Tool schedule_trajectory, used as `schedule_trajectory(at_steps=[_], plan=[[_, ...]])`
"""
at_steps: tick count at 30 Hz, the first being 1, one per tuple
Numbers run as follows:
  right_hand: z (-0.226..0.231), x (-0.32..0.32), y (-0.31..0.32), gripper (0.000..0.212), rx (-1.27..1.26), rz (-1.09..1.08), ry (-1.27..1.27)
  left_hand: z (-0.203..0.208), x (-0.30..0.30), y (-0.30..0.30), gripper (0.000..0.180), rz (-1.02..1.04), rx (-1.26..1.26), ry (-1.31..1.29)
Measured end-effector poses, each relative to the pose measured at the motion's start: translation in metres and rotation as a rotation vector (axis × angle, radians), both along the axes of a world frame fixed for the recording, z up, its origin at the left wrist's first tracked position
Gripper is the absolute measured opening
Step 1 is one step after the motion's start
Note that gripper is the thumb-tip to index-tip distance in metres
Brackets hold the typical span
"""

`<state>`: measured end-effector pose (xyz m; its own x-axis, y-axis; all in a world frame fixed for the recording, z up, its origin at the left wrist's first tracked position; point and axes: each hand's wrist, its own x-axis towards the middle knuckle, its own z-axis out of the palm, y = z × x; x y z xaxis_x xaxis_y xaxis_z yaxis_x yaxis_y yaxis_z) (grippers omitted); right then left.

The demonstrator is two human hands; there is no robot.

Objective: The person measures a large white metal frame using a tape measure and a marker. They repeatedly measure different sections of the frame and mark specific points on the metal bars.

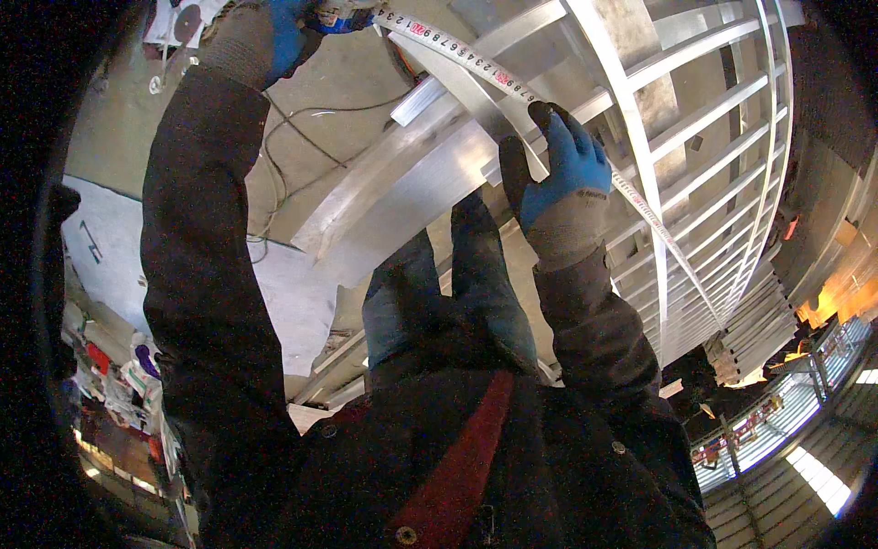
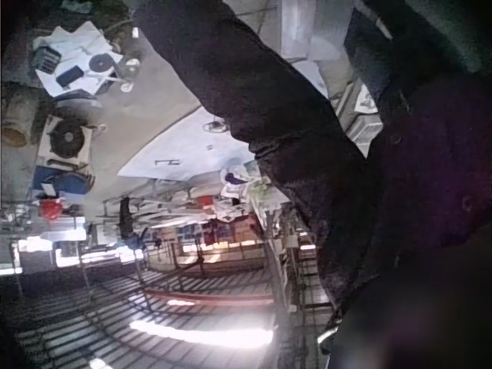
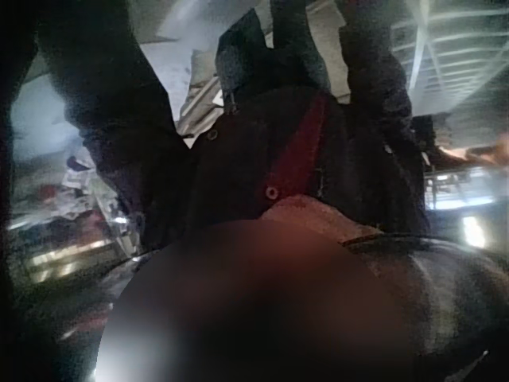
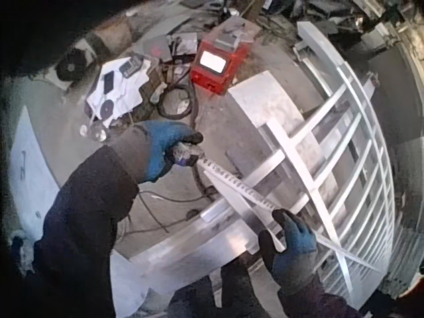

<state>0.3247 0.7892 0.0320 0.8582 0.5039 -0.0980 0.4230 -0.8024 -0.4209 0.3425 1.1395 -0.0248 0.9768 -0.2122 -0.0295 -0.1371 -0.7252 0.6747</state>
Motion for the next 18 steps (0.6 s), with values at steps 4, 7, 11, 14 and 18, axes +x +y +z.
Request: schedule_trajectory(at_steps=[4,7,11,14,18], plan=[[-0.004,0.009,0.005,0.038,0.003,0.031,-0.135,-0.002,-0.003,0.001,0.046,0.014,0.019,-0.019],[-0.008,0.008,0.006,0.036,0.032,0.040,-0.137,-0.005,-0.008,0.002,0.046,0.015,0.018,-0.068],[-0.013,-0.003,-0.001,0.035,-0.003,0.080,-0.072,-0.007,-0.009,0.003,0.045,0.016,-0.004,-0.116],[-0.015,-0.010,-0.009,0.038,-0.161,0.070,-0.031,-0.007,-0.009,0.002,0.043,0.022,-0.001,-0.097],[-0.020,-0.012,-0.013,0.040,-0.231,0.082,-0.046,-0.006,-0.009,-0.001,0.042,0.053,0.008,-0.046]])
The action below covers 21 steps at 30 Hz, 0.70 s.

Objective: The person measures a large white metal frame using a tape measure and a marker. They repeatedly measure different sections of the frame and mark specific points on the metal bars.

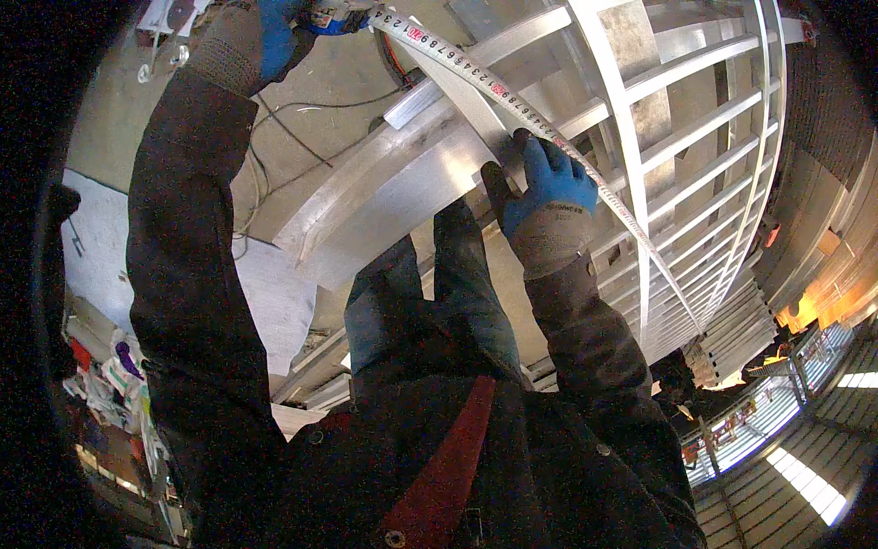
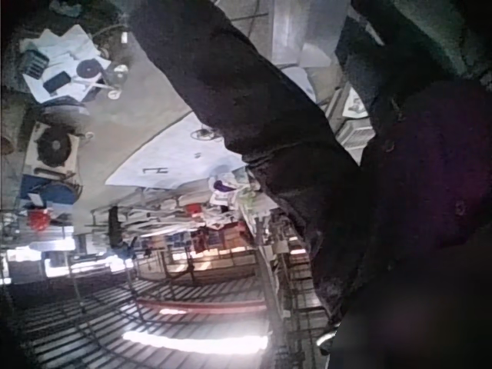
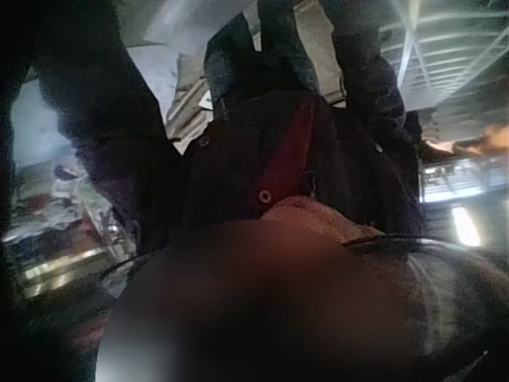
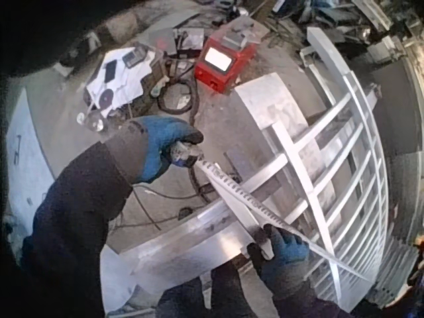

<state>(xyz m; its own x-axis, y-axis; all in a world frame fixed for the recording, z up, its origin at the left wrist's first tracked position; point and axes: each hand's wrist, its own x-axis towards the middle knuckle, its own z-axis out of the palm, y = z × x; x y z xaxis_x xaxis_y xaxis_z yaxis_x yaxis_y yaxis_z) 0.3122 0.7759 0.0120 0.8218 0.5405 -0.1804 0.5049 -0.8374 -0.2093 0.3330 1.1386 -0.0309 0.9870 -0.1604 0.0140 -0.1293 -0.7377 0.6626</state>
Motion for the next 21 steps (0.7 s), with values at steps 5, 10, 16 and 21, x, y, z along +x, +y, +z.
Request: schedule_trajectory(at_steps=[5,10,16,21], plan=[[-0.011,0.001,-0.001,0.041,-0.065,0.056,-0.100,0.007,0.000,-0.002,0.041,0.013,0.027,0.029],[-0.020,0.002,-0.007,0.040,-0.040,-0.021,-0.023,0.017,0.000,-0.007,0.040,0.036,0.027,0.074],[-0.022,0.003,-0.009,0.037,0.011,0.007,-0.047,0.021,0.002,-0.009,0.039,0.027,0.043,0.074],[-0.023,0.002,-0.008,0.036,0.072,-0.037,-0.021,0.019,-0.001,-0.009,0.038,0.051,0.040,0.092]])
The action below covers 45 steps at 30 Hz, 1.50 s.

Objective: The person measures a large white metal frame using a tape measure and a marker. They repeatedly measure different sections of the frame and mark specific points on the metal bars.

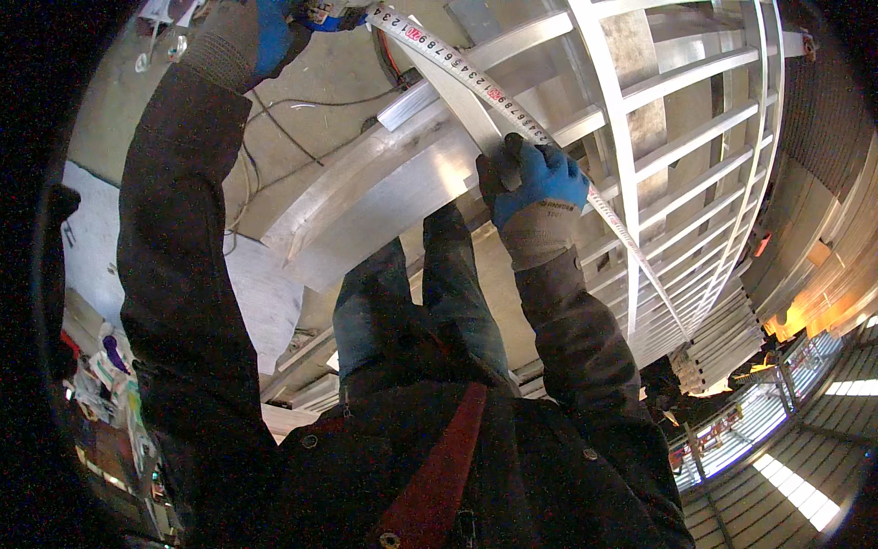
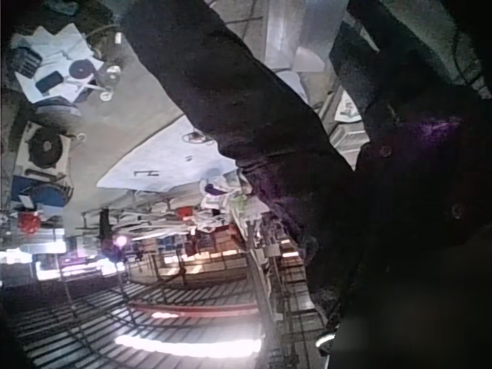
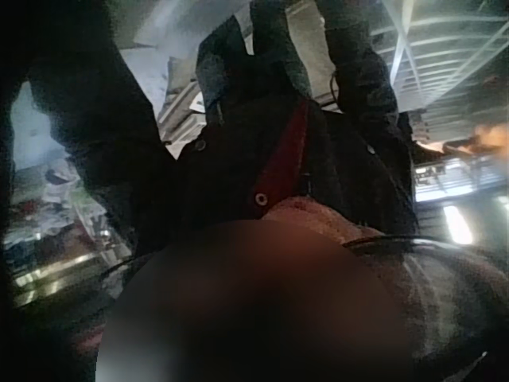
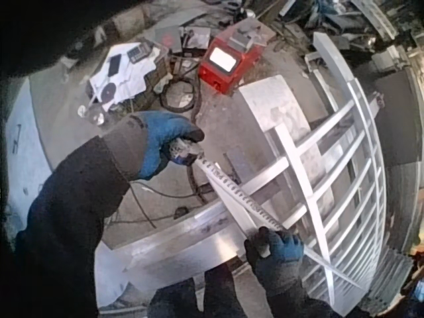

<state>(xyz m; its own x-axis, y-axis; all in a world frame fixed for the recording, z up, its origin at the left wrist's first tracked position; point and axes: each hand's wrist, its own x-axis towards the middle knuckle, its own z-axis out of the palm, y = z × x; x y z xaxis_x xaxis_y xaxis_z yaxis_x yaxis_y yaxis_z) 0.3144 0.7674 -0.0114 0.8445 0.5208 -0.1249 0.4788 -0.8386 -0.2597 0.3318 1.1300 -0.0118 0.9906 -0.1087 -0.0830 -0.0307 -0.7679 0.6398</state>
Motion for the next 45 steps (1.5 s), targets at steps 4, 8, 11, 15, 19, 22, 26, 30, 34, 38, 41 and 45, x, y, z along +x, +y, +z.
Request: schedule_trajectory(at_steps=[4,8,11,15,19,22,26,30,34,38,41,45], plan=[[-0.003,0.000,-0.002,0.037,-0.001,0.021,-0.022,-0.002,0.000,0.003,0.041,0.007,0.007,-0.010],[-0.004,0.000,-0.002,0.037,0.010,0.027,-0.009,-0.003,0.001,0.005,0.044,-0.002,-0.002,0.014],[-0.003,0.001,-0.001,0.035,0.022,0.036,-0.019,-0.001,-0.002,0.004,0.044,0.012,0.009,-0.003],[-0.001,0.002,0.000,0.036,0.012,0.022,0.024,0.002,-0.001,0.004,0.042,0.008,-0.010,-0.013],[-0.002,0.001,0.002,0.039,0.046,0.016,0.000,0.002,-0.002,0.002,0.040,0.047,0.019,-0.017],[-0.002,0.000,0.002,0.040,0.055,-0.002,0.017,-0.001,-0.001,0.002,0.039,0.056,0.016,-0.019],[-0.002,-0.002,0.002,0.041,0.062,-0.019,0.034,-0.003,0.000,0.005,0.039,0.038,-0.023,-0.013],[-0.003,-0.001,0.000,0.041,0.029,-0.020,0.035,-0.005,-0.003,0.005,0.039,0.043,0.013,-0.050],[-0.004,-0.001,0.000,0.040,0.036,-0.007,0.024,-0.009,0.000,0.007,0.040,0.041,-0.012,0.004],[-0.003,-0.001,0.000,0.040,0.003,0.001,0.021,-0.007,0.001,0.009,0.039,0.051,0.011,0.012],[-0.003,-0.001,0.002,0.039,0.046,-0.002,0.026,0.001,-0.001,0.008,0.037,0.051,0.048,-0.028],[0.001,-0.001,0.002,0.042,0.009,-0.013,0.096,0.013,-0.001,0.005,0.035,0.066,0.080,0.032]])
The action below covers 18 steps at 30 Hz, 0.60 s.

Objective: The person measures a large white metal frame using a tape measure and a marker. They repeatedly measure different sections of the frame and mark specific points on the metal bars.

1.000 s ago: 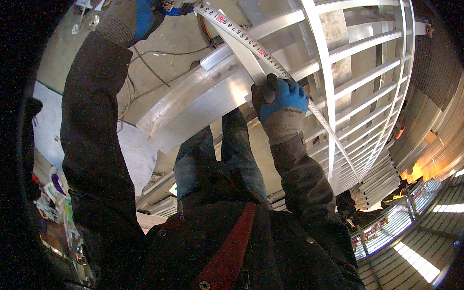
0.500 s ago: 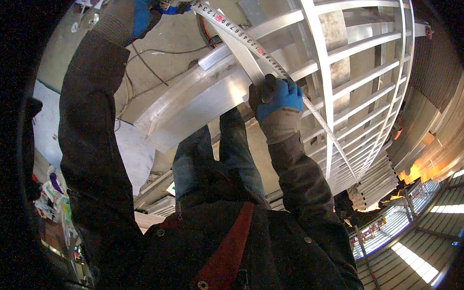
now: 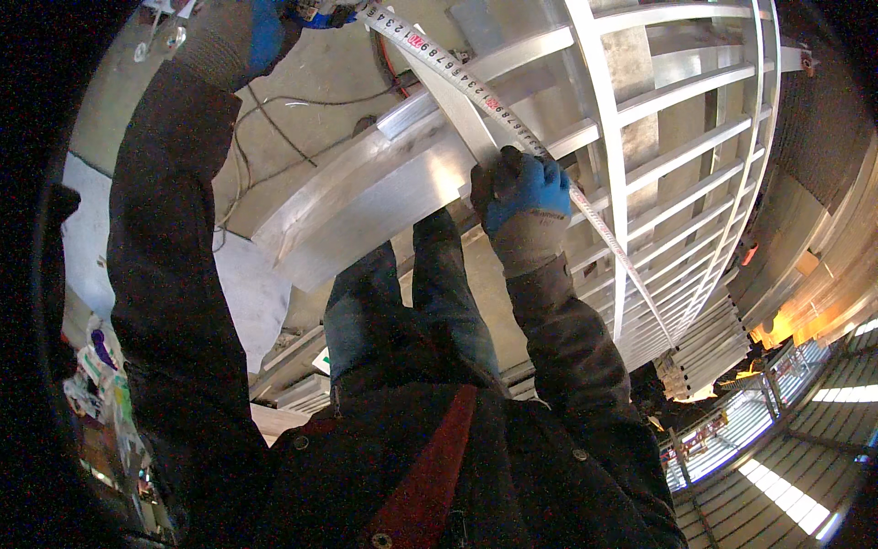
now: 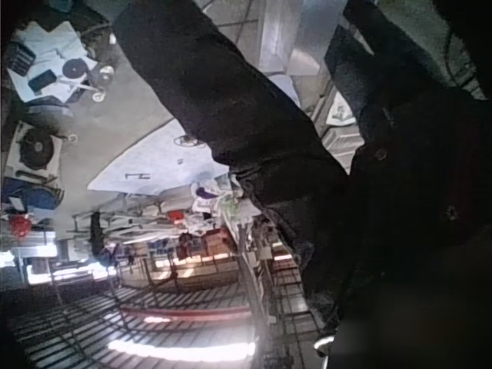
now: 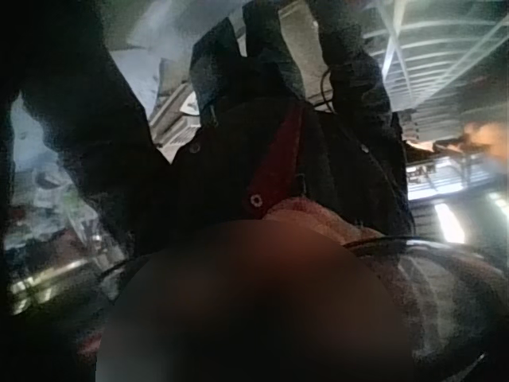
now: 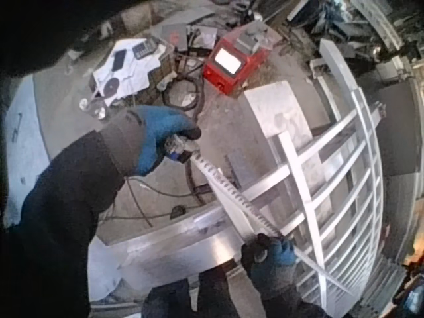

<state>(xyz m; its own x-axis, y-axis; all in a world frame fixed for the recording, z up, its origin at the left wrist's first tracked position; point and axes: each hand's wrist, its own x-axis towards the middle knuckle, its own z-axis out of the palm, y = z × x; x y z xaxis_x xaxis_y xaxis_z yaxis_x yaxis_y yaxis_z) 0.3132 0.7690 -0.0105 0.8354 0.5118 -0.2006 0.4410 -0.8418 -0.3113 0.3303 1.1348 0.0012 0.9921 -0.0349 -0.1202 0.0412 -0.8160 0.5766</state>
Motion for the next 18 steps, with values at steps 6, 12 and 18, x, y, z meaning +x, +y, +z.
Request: schedule_trajectory(at_steps=[6,12,18], plan=[[0.002,-0.002,0.003,0.044,-0.011,0.086,-0.079,0.000,0.006,-0.007,0.036,-0.186,0.325,-0.105],[0.002,-0.004,0.003,0.042,-0.002,-0.025,0.035,0.002,0.013,-0.006,0.036,-0.258,0.467,-0.053],[-0.001,-0.003,0.000,0.046,0.011,0.029,0.005,0.008,0.020,0.001,0.037,-0.370,0.436,0.095]])
